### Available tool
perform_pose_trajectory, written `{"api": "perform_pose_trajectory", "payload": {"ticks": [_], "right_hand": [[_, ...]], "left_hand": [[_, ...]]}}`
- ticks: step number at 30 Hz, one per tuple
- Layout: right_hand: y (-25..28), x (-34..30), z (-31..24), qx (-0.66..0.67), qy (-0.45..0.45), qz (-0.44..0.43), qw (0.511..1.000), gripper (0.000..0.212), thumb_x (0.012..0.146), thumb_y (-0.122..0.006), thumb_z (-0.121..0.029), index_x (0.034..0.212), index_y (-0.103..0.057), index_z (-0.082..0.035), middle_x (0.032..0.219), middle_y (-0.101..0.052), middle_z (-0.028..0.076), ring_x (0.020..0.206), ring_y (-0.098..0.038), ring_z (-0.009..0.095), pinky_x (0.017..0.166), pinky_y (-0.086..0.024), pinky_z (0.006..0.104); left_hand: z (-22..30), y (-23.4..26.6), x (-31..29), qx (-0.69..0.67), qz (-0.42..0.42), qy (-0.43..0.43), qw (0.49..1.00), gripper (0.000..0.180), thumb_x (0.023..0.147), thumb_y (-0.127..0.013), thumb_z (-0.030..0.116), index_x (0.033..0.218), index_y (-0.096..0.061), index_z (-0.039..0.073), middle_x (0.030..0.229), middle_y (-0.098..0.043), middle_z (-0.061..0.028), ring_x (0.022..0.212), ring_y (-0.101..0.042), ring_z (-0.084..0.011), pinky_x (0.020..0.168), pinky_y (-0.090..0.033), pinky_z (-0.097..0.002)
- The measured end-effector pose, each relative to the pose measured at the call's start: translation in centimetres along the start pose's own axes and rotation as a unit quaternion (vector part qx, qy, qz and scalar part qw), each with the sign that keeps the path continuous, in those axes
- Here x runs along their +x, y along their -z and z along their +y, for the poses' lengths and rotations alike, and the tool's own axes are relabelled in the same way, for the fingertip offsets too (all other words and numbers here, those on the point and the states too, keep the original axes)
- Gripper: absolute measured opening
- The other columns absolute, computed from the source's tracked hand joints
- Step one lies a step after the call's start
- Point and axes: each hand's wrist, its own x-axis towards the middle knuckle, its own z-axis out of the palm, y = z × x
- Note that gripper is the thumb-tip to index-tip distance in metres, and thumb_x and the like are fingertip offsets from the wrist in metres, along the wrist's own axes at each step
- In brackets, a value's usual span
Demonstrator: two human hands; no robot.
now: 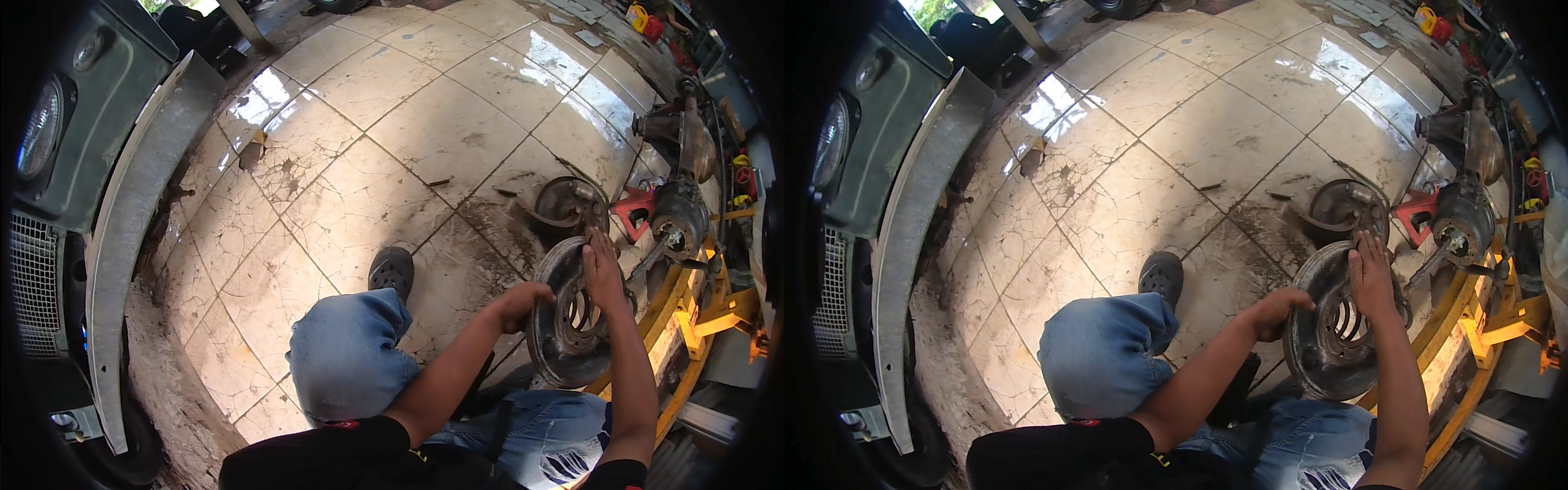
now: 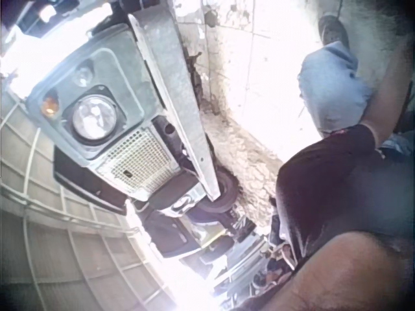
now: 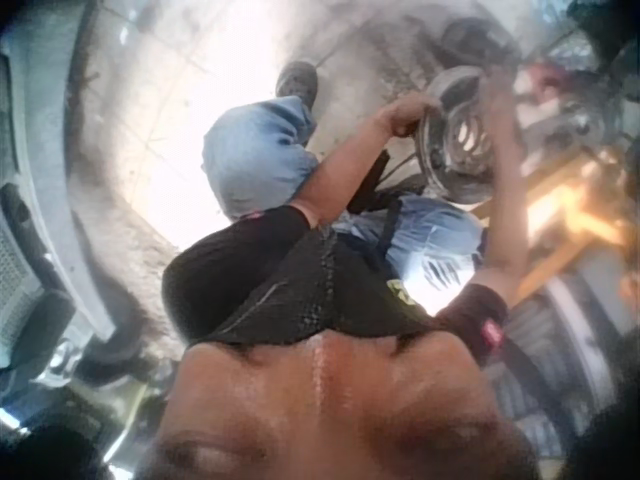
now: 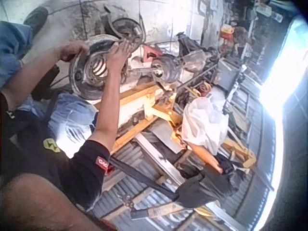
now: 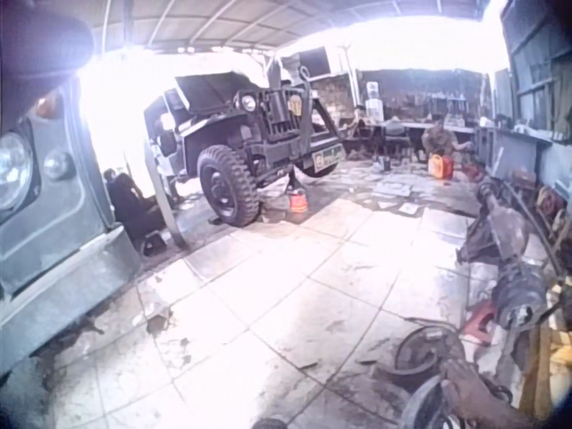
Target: The person sits on the floor and scrubs the surface of a brake drum with a wire brush. They rotate the drum to clean different sections and flip it over to clean the other side.
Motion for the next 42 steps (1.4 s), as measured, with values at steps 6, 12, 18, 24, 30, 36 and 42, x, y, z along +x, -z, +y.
{"api": "perform_pose_trajectory", "payload": {"ticks": [6,12,18,24,30,36,42], "right_hand": [[0.9,-0.2,-0.5,0.014,0.006,-0.003,1.0,0.049,0.101,-0.033,-0.033,0.136,-0.045,0.0,0.142,-0.041,0.025,0.135,-0.033,0.041,0.113,-0.024,0.0449],[0.4,0.3,-1.6,0.01,0.019,-0.005,1.0,0.048,0.1,-0.038,-0.03,0.135,-0.045,0.001,0.139,-0.043,0.026,0.132,-0.037,0.042,0.111,-0.027,0.0446],[0.3,0.0,-1.4,0.036,0.005,0.024,0.999,0.051,0.093,-0.048,-0.027,0.134,-0.045,0.005,0.138,-0.045,0.026,0.126,-0.043,0.043,0.108,-0.032,0.0449],[0.8,0.8,-0.9,-0.024,-0.054,-0.003,0.998,0.053,0.092,-0.049,-0.026,0.134,-0.045,0.006,0.135,-0.049,0.024,0.124,-0.044,0.041,0.107,-0.032,0.0434],[0.1,1.2,0.6,-0.013,-0.042,0.01,0.999,0.047,0.097,-0.043,-0.025,0.13,-0.048,0.007,0.133,-0.048,0.028,0.124,-0.045,0.043,0.105,-0.034,0.0447],[-0.7,1.3,0.4,0.05,-0.022,0.032,0.998,0.043,0.098,-0.04,-0.023,0.126,-0.05,0.009,0.13,-0.049,0.03,0.127,-0.042,0.043,0.109,-0.031,0.0434],[-0.7,0.4,-6.5,0.047,0.147,-0.026,0.988,0.044,0.099,-0.039,-0.023,0.133,-0.045,0.005,0.138,-0.043,0.028,0.133,-0.036,0.04,0.112,-0.027,0.0436]], "left_hand": [[-1.4,-1.2,-1.6,-0.105,-0.11,-0.084,0.985,0.035,0.084,-0.056,0.018,0.114,-0.058,-0.002,0.101,-0.067,-0.0134,0.088,-0.067,-0.0218,0.083,-0.053,-0.0355],[-1.7,1.4,-0.8,-0.045,-0.052,-0.084,0.994,0.037,0.083,-0.055,0.021,0.112,-0.058,-0.001,0.099,-0.067,-0.0133,0.085,-0.067,-0.0215,0.08,-0.054,-0.0342],[1.2,1.0,-2.8,-0.034,-0.047,-0.069,0.996,0.033,0.083,-0.056,0.022,0.107,-0.06,0.0,0.095,-0.067,-0.011,0.084,-0.066,-0.0201,0.079,-0.053,-0.0343],[0.6,1.4,-1.8,0.008,-0.037,-0.058,0.998,0.032,0.082,-0.06,0.024,0.106,-0.06,0.002,0.096,-0.067,-0.0096,0.084,-0.065,-0.0187,0.077,-0.054,-0.0337],[0.9,0.8,-1.7,-0.01,-0.024,-0.07,0.997,0.032,0.081,-0.061,0.023,0.103,-0.059,0.001,0.094,-0.067,-0.0117,0.08,-0.066,-0.0207,0.075,-0.055,-0.0361],[0.8,1.1,-1.7,-0.022,-0.021,-0.077,0.997,0.03,0.079,-0.06,0.021,0.099,-0.06,-0.002,0.088,-0.067,-0.0128,0.075,-0.067,-0.022,0.073,-0.056,-0.0355],[0.2,2.0,-1.4,-0.027,-0.049,-0.088,0.995,0.025,0.077,-0.059,0.016,0.094,-0.061,-0.001,0.083,-0.067,-0.0108,0.072,-0.066,-0.0194,0.069,-0.055,-0.033]]}}
